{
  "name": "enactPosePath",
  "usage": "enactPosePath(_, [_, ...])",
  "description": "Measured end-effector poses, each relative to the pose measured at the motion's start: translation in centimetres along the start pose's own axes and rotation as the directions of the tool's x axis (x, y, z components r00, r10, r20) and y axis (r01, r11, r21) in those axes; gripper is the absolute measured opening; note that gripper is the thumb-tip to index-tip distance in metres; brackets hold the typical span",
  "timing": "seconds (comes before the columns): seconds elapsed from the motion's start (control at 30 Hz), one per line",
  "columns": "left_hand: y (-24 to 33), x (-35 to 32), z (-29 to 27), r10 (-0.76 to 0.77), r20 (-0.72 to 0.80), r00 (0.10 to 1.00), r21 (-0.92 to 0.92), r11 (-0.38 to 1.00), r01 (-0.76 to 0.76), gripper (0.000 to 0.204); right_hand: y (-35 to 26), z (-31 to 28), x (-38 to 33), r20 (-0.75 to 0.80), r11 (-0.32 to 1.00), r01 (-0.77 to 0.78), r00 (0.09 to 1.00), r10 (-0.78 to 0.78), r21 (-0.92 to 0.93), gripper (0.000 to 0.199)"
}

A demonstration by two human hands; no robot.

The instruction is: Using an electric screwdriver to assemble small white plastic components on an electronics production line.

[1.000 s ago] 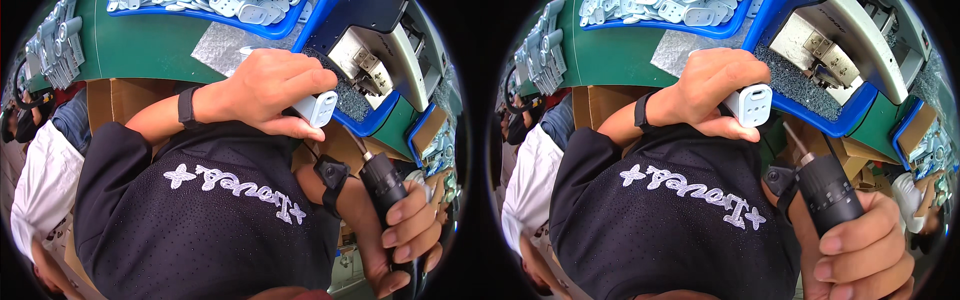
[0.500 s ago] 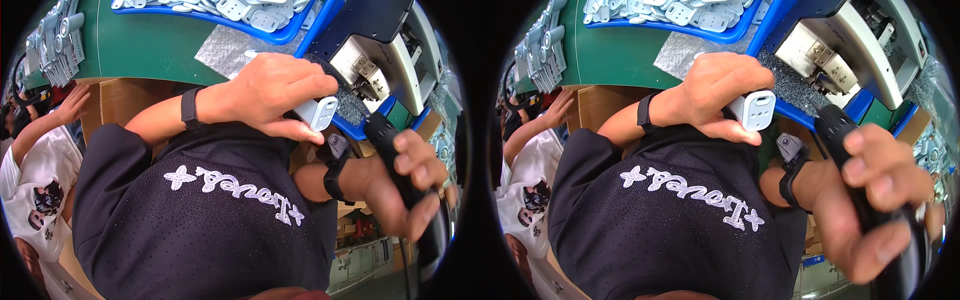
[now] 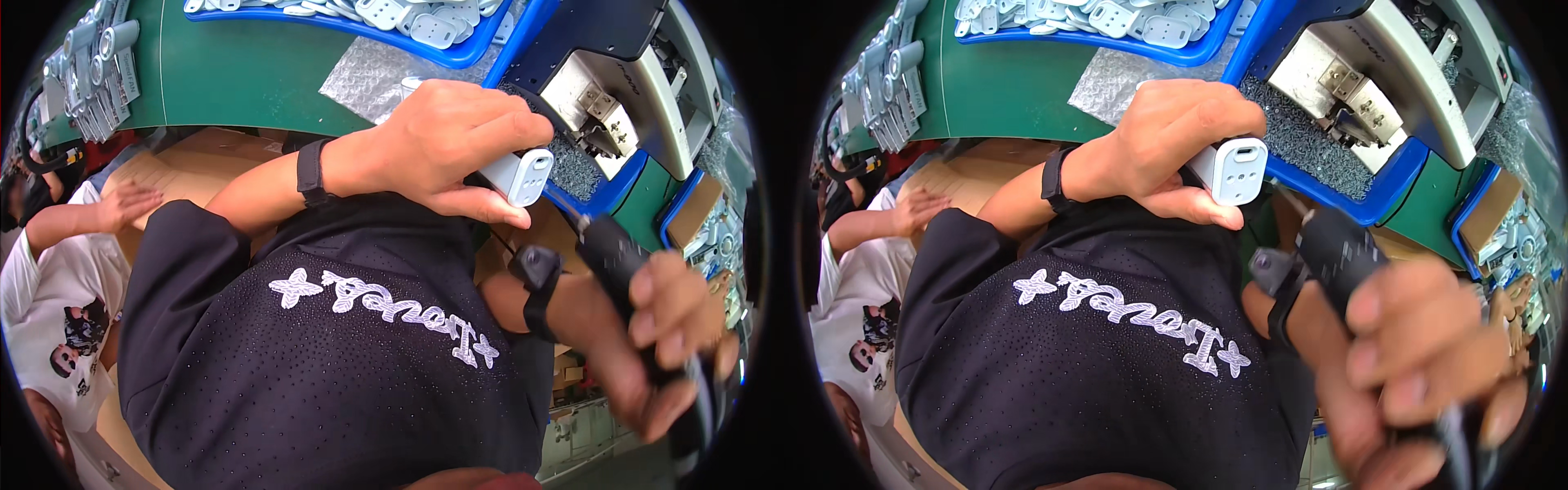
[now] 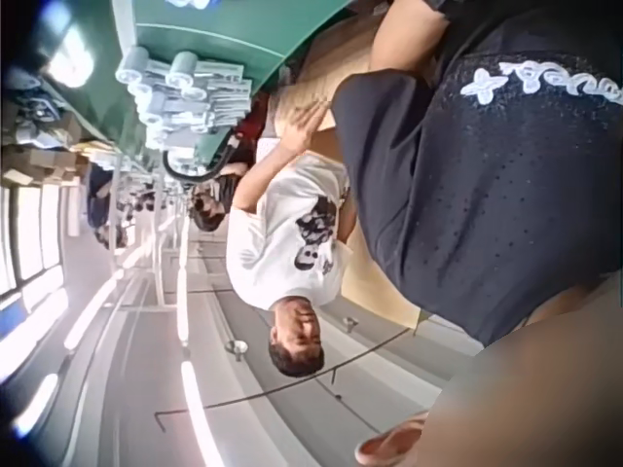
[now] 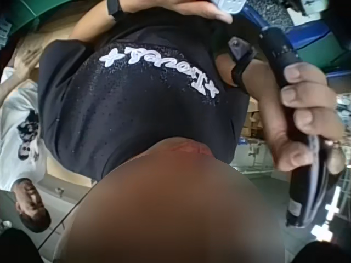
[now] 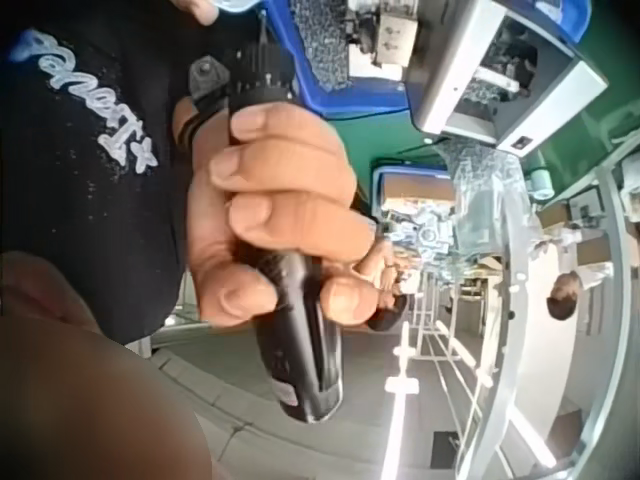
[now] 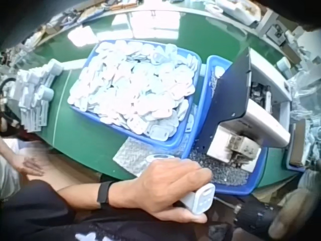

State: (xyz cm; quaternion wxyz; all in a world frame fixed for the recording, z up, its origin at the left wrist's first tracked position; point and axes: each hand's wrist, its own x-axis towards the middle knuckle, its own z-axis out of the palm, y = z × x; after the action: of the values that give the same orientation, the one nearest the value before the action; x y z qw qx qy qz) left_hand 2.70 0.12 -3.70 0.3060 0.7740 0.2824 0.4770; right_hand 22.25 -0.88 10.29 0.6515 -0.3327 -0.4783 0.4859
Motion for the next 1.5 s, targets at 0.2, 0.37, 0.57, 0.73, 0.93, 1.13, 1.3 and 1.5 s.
enactPosePath(0.2, [0.0, 0.1, 0.1, -0.008, -0.005, 1.000, -0.026, 1.000, 0.008, 0.064, -2.7, -0.3, 1.1, 0.376, 0.997, -0.066, 0.925, 0.044, 0.046, 0.039])
enactPosePath(0.37, [0.1, 0.5, 0.3, 0.010, -0.003, 1.000, -0.041, 0.999, -0.010, 0.064, -0.4, -0.1, 0.3, 0.148, 0.990, 0.035, 0.988, -0.055, 0.137, 0.042])
enactPosePath(0.57, [0.1, 0.5, -0.4, 0.018, 0.047, 0.999, -0.035, 0.999, -0.017, 0.064, 0.9, 0.5, -0.6, 0.071, 0.963, 0.071, 0.993, -0.093, 0.261, 0.042])
enactPosePath(0.73, [0.2, -0.1, -0.8, -0.018, 0.052, 0.998, -0.074, 0.997, 0.022, 0.065, 1.1, 1.9, -0.7, 0.062, 0.959, 0.089, 0.992, -0.109, 0.268, 0.041])
enactPosePath(0.93, [1.7, 0.3, -3.1, -0.089, 0.148, 0.985, -0.088, 0.991, 0.102, 0.063, 0.5, 2.4, -0.1, 0.035, 0.970, 0.105, 0.993, -0.115, 0.220, 0.038])
enactPosePath(1.13, [2.2, 4.2, -12.7, -0.050, 0.374, 0.926, 0.236, 0.971, -0.043, 0.051, 1.3, 3.2, -1.1, -0.112, 0.970, 0.229, 0.969, -0.219, 0.086, 0.041])
enactPosePath(1.3, [-7.8, 14.1, -22.0, 0.024, 0.244, 0.970, 0.643, 0.744, -0.180, 0.047, 4.7, 6.7, -0.3, -0.251, 0.881, -0.263, 0.953, 0.172, -0.395, 0.045])
enactPosePath(1.5, [-21.9, 18.8, -23.8, -0.304, 0.275, 0.912, 0.773, 0.634, -0.022, 0.040, 12.3, 9.8, 2.5, -0.210, 0.340, -0.259, 0.962, 0.174, -0.904, 0.059])
